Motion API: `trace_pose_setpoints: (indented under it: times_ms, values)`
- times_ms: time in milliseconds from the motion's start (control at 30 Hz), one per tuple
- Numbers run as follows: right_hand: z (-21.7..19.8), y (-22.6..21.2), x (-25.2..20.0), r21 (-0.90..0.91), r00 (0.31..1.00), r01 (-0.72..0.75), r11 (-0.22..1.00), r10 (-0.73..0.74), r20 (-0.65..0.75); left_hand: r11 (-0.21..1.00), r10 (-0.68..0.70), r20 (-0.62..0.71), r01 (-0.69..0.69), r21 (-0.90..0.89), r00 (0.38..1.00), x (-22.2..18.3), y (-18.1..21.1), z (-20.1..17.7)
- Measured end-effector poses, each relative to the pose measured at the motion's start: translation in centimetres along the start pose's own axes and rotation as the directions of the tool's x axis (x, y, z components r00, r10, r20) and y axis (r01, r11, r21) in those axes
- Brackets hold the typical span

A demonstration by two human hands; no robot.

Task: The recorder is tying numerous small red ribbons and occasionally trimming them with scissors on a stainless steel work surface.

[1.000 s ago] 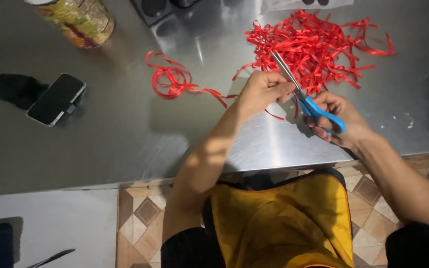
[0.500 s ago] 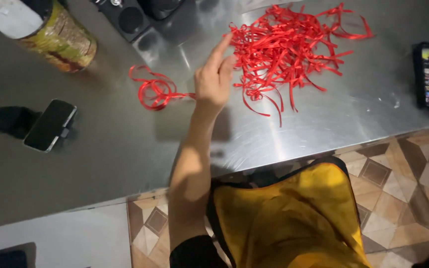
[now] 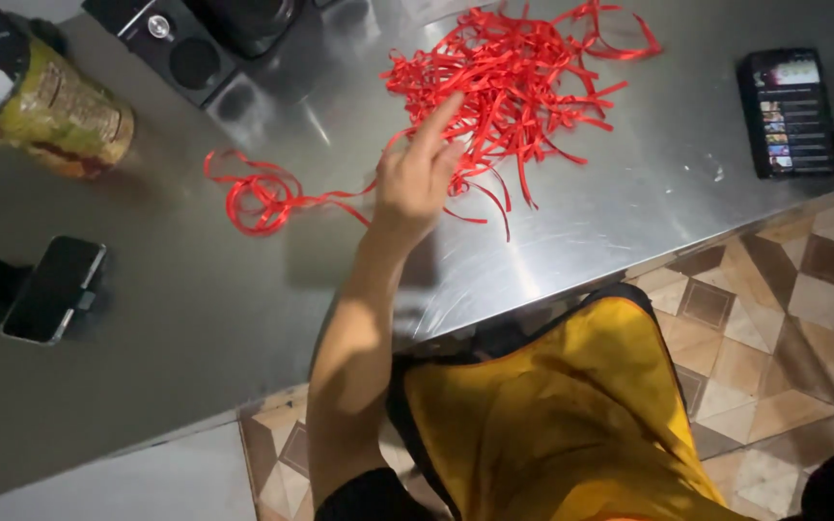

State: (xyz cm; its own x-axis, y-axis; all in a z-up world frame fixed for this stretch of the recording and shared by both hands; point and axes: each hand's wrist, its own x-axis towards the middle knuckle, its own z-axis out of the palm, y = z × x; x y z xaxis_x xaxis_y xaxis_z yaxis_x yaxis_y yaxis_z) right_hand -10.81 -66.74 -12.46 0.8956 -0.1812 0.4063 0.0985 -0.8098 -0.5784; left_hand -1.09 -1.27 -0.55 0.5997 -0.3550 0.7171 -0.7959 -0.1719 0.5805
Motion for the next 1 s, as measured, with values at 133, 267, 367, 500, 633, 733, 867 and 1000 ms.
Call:
trace_pose_setpoints:
  times_ms: [133, 267, 367, 500, 633, 733, 867, 1000]
  values:
    - [8.6, -31.5, 2.1, -0.221, 0.957, 0.286, 0.933, -0.264, 0.122, 0.983, -0.129, 0.124, 0.11, 0.149, 0.984, -1.0, -0.7, 2.2]
    - [16.7, -42.5, -1.2, -0.203, 0.784, 0.613, 0.764, -0.555, 0.278, 0.97, 0.076, 0.07, -0.09, 0.225, 0.995, -1.3, -0.7, 2.2]
    - [19.4, -42.1, 0.0, -0.128, 0.753, 0.648, 0.751, -0.605, 0.26, 0.972, 0.04, 0.052, -0.051, 0.228, 0.998, -0.7, -2.1, 0.7]
    - [17.1, -46.5, 1.0, -0.104, 0.732, 0.673, 0.732, -0.639, 0.238, 0.992, 0.045, -0.006, -0.044, 0.121, 0.999, -0.3, -2.5, -0.4]
    - [14.8, -50.4, 1.2, -0.116, 0.756, 0.648, 0.752, -0.619, 0.21, 0.999, -0.024, 0.009, 0.023, 0.036, 1.0, -0.7, -3.3, 0.8]
    - [15.8, -48.8, 1.5, -0.085, 0.738, 0.671, 0.737, -0.651, 0.179, 0.998, -0.066, 0.05, 0.066, 0.009, 0.997, -0.7, -4.4, 1.8]
    - [17.1, -46.9, 2.0, -0.18, 0.702, 0.71, 0.681, -0.705, 0.101, 1.0, -0.023, 0.086, 0.023, 0.001, 0.996, -0.8, -5.0, 1.9]
    - [15.9, -45.4, 1.9, -0.104, 0.665, 0.745, 0.659, -0.746, 0.029, 0.997, -0.005, 0.102, -0.003, 0.077, 0.995, -0.6, -6.4, 1.4]
